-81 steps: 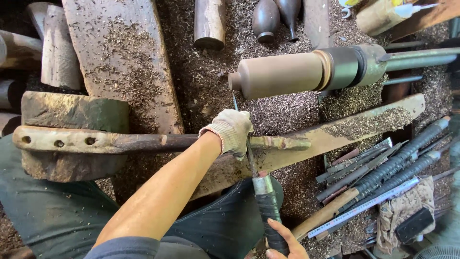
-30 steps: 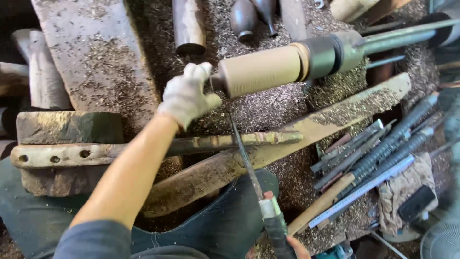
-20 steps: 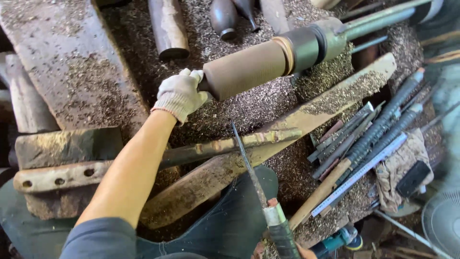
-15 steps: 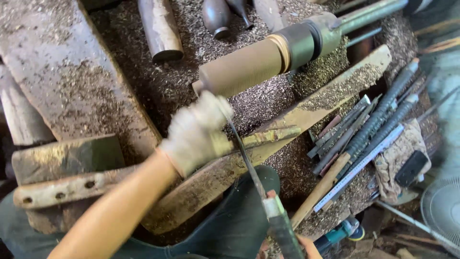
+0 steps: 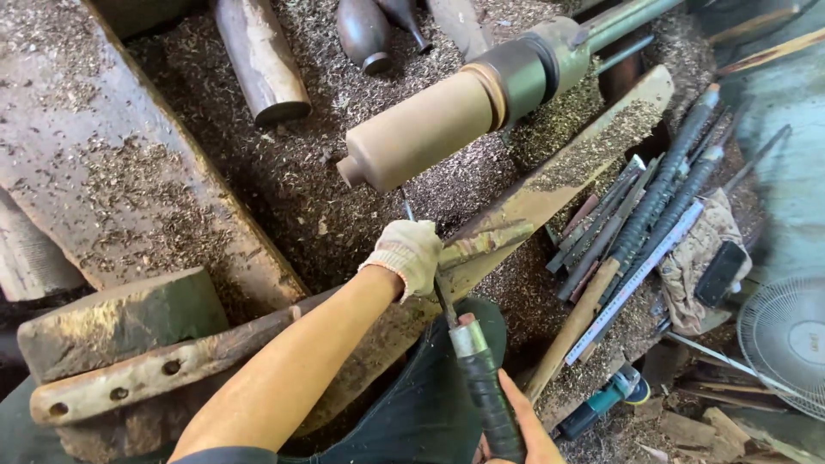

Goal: Shaping a piece of wood on a lathe using a chisel.

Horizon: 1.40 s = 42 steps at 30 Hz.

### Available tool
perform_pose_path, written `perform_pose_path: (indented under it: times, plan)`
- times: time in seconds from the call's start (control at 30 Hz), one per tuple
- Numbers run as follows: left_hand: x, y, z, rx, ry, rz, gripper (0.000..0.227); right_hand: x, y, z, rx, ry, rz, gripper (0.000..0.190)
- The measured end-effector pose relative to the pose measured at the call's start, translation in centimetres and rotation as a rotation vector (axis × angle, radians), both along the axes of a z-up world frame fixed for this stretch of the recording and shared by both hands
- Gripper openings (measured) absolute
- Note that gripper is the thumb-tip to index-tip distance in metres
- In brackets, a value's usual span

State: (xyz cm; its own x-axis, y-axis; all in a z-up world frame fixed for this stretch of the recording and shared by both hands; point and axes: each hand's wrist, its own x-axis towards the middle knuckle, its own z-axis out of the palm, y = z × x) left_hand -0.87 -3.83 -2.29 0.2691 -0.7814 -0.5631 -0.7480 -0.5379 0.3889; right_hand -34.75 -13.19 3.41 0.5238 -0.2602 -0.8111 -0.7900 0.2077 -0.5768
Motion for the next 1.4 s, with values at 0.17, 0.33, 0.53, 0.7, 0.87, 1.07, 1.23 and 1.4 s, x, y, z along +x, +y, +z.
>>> perform_pose_path:
  times: [0.17,0.33,0.53,0.7,0.87,1.07,1.23,1.4]
  plan:
    - [0.0,0.2,-0.2,-0.049,-0.04,0.017,0.027,-2.6,-0.7,-2.3,-0.02,-0.085,-0.033,0.111]
    - [0.2,-0.1,1.1,0.041,-0.015,0.04,0.026,-4.3,-4.3,-4.6,0.1,-0.204,0.127,0.103]
    - [-0.1,-0.1,0.5,0.083,-0.018,0.075,0.025,-2.9,-5.8,-2.7,0.258,-0.107,0.16,0.11]
    - [-0.1,0.1,0.3,0.111,0.0,0.119,0.028,0.0,-7.2,-1.0,0.2,-0.154,0.289,0.103]
    - [-0.4,0.3,3.9,0.04,0.021,0.158,0.059,-5.1,-8.1,-4.0,0.064,-0.345,0.393,0.089]
    - [-1.8,0.1,-1.3,0.316,0.364,0.692,0.036,-7.8,-5.8,-4.9,0.009,-0.499,0.336,0.072]
    - [-1.5,1.4,-4.4,0.122,0.272,0.643,0.038,-7.1,-1.9,-4.1,0.112,-0.246,0.049,0.078]
    - [0.8,1.5,-1.2,0.0,0.128,0.16,0.038,-7.3,1.8,-4.2,-0.014,-0.15,0.036,0.076]
